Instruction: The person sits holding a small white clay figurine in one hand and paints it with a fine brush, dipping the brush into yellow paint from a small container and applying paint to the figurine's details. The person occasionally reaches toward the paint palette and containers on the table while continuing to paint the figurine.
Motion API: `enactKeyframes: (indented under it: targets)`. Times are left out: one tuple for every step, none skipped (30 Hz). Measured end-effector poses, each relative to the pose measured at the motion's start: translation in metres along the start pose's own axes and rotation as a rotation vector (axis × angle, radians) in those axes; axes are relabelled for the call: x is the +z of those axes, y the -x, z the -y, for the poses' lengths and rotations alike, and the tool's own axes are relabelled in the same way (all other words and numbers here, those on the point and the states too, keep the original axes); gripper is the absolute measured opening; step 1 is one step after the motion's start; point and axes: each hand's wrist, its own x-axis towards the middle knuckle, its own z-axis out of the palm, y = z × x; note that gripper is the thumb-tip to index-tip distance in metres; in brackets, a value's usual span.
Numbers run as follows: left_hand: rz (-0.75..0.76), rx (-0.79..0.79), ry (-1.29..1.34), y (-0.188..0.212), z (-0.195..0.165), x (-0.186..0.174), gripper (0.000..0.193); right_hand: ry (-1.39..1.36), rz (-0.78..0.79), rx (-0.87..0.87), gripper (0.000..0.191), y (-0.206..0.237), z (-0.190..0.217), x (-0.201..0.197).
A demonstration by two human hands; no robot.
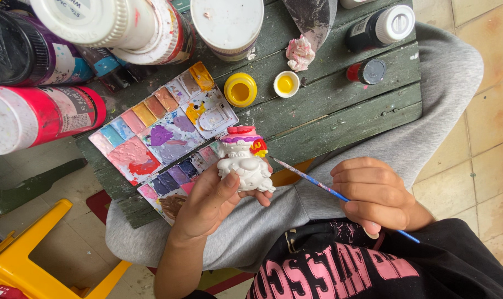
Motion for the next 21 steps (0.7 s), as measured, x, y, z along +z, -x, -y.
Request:
enactKeyframes:
  targets:
    - [0.003, 0.003, 0.001, -0.001, 0.0, 0.0, 0.058, 0.0, 0.03, 0.019, 0.04, 0.0, 0.001, -0.001]
    - [0.006, 0.005, 0.0, -0.001, 0.0, 0.0, 0.057, 0.0, 0.059, 0.037, 0.04, -0.001, 0.001, 0.0]
    - [0.003, -0.001, 0.005, -0.001, 0.0, 0.0, 0.057, 0.008, 0.029, 0.031, 0.041, -0.001, 0.001, 0.0]
    - [0.0, -0.003, 0.008, -0.001, 0.0, 0.0, 0.058, 0.016, 0.0, 0.021, 0.041, -0.001, 0.001, 0.002]
    - [-0.004, -0.007, 0.012, -0.001, -0.001, 0.0, 0.058, 0.022, -0.029, 0.014, 0.042, -0.001, 0.0, 0.003]
    - [-0.005, -0.006, 0.005, -0.001, -0.001, 0.001, 0.058, 0.008, -0.031, 0.006, 0.041, -0.001, 0.0, 0.002]
    - [-0.006, -0.006, -0.001, -0.001, -0.001, 0.001, 0.058, -0.005, -0.033, -0.001, 0.041, -0.001, -0.001, 0.003]
    - [-0.006, -0.007, -0.008, 0.0, -0.001, 0.001, 0.058, -0.017, -0.035, -0.007, 0.04, -0.001, -0.001, 0.002]
    - [0.0, -0.01, -0.01, -0.001, -0.001, 0.001, 0.058, -0.007, -0.02, 0.01, 0.04, -0.001, 0.0, 0.002]
    - [0.005, -0.011, -0.011, -0.001, -0.001, 0.001, 0.057, 0.003, -0.004, 0.027, 0.04, 0.0, 0.0, 0.002]
    - [0.009, -0.012, -0.013, -0.001, -0.001, 0.0, 0.057, 0.01, 0.01, 0.042, 0.04, 0.0, 0.001, 0.002]
    - [0.004, -0.008, -0.011, 0.0, -0.001, 0.0, 0.057, 0.02, -0.031, 0.037, 0.04, 0.001, 0.001, 0.004]
    - [-0.001, -0.004, -0.008, -0.001, 0.0, 0.0, 0.056, 0.03, -0.07, 0.031, 0.04, 0.002, 0.002, 0.005]
    - [-0.008, 0.0, -0.004, -0.001, 0.0, 0.0, 0.056, 0.037, -0.111, 0.027, 0.04, 0.003, 0.002, 0.006]
    - [-0.003, -0.001, -0.005, -0.001, 0.001, 0.0, 0.056, 0.034, -0.095, 0.03, 0.04, 0.003, 0.002, 0.007]
    - [0.004, -0.002, -0.006, 0.0, 0.001, 0.0, 0.055, 0.034, -0.081, 0.033, 0.039, 0.003, 0.002, 0.007]
    - [0.012, -0.002, -0.008, -0.001, 0.0, -0.001, 0.055, 0.034, -0.065, 0.034, 0.039, 0.003, 0.001, 0.008]
    - [0.007, -0.001, -0.007, -0.001, 0.0, -0.001, 0.055, 0.037, -0.072, 0.027, 0.039, 0.003, 0.0, 0.009]
    - [0.001, -0.001, -0.006, -0.001, 0.0, -0.001, 0.054, 0.039, -0.079, 0.02, 0.04, 0.002, -0.002, 0.009]
    - [-0.005, -0.001, -0.005, -0.001, 0.001, -0.001, 0.054, 0.041, -0.088, 0.014, 0.04, 0.001, -0.002, 0.01]
    - [-0.009, 0.0, -0.003, -0.001, 0.001, -0.001, 0.053, 0.035, -0.117, -0.002, 0.039, 0.0, -0.003, 0.01]
